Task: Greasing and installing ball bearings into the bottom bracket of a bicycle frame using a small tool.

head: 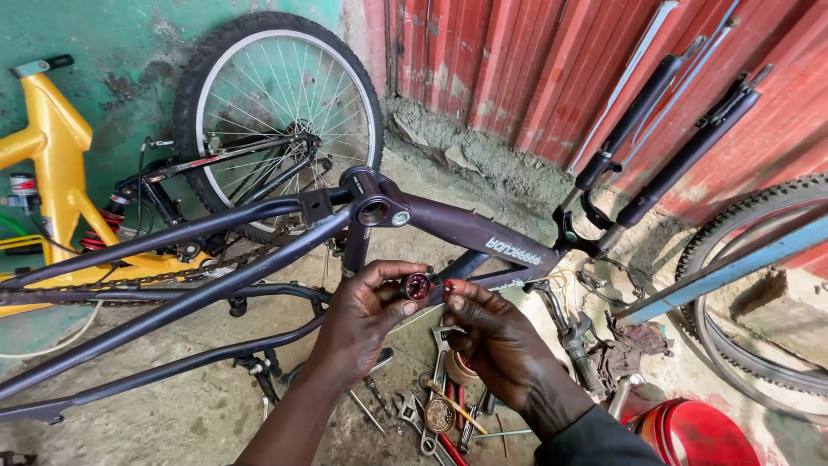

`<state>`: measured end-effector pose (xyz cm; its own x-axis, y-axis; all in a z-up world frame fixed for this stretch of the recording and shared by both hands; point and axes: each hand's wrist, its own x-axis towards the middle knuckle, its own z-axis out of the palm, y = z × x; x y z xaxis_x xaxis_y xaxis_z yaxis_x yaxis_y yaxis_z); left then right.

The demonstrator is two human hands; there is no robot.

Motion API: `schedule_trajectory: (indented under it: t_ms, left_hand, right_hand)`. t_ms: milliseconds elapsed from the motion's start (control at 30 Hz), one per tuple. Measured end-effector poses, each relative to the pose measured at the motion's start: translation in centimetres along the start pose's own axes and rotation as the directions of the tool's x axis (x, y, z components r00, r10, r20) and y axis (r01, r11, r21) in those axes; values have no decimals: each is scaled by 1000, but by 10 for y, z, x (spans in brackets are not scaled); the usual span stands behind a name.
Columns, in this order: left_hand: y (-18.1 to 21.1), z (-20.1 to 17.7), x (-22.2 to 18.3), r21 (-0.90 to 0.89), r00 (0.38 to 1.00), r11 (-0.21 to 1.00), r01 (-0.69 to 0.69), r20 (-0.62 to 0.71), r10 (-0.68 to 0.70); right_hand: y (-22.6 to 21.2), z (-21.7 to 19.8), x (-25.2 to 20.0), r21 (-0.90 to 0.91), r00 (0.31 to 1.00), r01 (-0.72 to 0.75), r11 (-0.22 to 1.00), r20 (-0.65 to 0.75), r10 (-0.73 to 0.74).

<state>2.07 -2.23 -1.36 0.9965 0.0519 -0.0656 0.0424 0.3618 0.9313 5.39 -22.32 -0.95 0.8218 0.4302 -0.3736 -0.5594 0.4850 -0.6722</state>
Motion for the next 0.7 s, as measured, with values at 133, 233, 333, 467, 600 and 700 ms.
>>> schedule_trajectory:
  t_ms: [133,233,333,467,600,700]
  left_hand:
    - [0,2,-3,-12,997,998,-64,46,65]
    - [3,4,-3,23,996,997,-73,48,71]
    - [5,7,-5,57,996,995,-88,25,87]
    - [7,7,-9,166,994,980,-108,48,101]
    - [10,7,-10,198,993,973,-115,39,110]
    - [8,5,-10,180,992,976,-122,45,116]
  right_hand:
    - [4,11,-8,-41,1000,19,999,1,-19]
    - [6,18,-13,-173,997,69,983,35,-64]
    - [6,25,-17,-171,1000,25,985,22,-22]
    - [11,25,-17,-327,997,77,942,26,-73]
    - [14,24,-15,-381,993,118,917,50,-107]
    - [12,26,-18,-447,991,133,885,62,-118]
